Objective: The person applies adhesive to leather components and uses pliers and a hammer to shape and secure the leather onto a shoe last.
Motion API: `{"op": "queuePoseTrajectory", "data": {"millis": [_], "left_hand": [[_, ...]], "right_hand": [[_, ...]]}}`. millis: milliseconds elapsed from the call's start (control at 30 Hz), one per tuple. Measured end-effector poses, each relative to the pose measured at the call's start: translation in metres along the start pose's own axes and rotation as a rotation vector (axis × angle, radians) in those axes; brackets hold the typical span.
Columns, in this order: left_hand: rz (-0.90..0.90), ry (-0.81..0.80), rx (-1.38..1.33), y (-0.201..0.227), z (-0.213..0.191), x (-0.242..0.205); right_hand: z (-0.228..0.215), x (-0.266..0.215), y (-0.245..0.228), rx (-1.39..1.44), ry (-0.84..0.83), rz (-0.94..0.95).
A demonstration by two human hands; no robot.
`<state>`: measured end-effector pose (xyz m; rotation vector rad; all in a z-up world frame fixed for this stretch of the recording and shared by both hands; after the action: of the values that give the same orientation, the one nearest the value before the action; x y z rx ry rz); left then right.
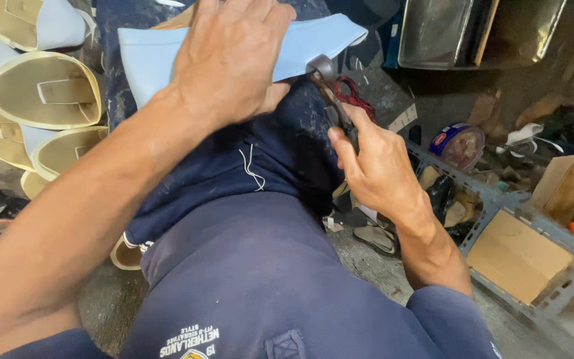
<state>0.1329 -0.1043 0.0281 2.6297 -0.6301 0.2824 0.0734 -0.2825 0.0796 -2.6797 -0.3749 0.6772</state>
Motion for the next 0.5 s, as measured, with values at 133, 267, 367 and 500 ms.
{"op": "queuePoseTrajectory", "data": {"millis": [133, 267, 367, 500], "left_hand": [[-0.105, -0.156, -0.253, -0.025, 0.015, 0.016], [-0.075, -0.146, -0.372, -0.023, 0.013, 0.026], [-0.061, -0.144, -0.340, -0.019, 0.015, 0.028], [-0.034, -0.104, -0.323, -0.017, 0.019, 0.023]], "right_hand": [[0.003, 0.020, 0.004, 0.001, 0.063, -0.026], [-0.003, 0.031, 0.007, -0.103, 0.227, -0.137], [-0.004, 0.029, 0.005, -0.122, 0.215, -0.135], [-0.004, 0.025, -0.010, 0.245, -0.181, -0.006]]}}
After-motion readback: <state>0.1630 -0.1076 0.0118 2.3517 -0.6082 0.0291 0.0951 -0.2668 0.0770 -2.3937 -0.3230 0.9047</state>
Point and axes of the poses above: each hand's wrist, its own x-axis towards the middle knuckle, its own z-axis out of the palm, y = z × x, the point moved 7 cm from there along x, towards the middle knuckle, and after that the axes turned 5 degrees about y, right-handed, at the moved point
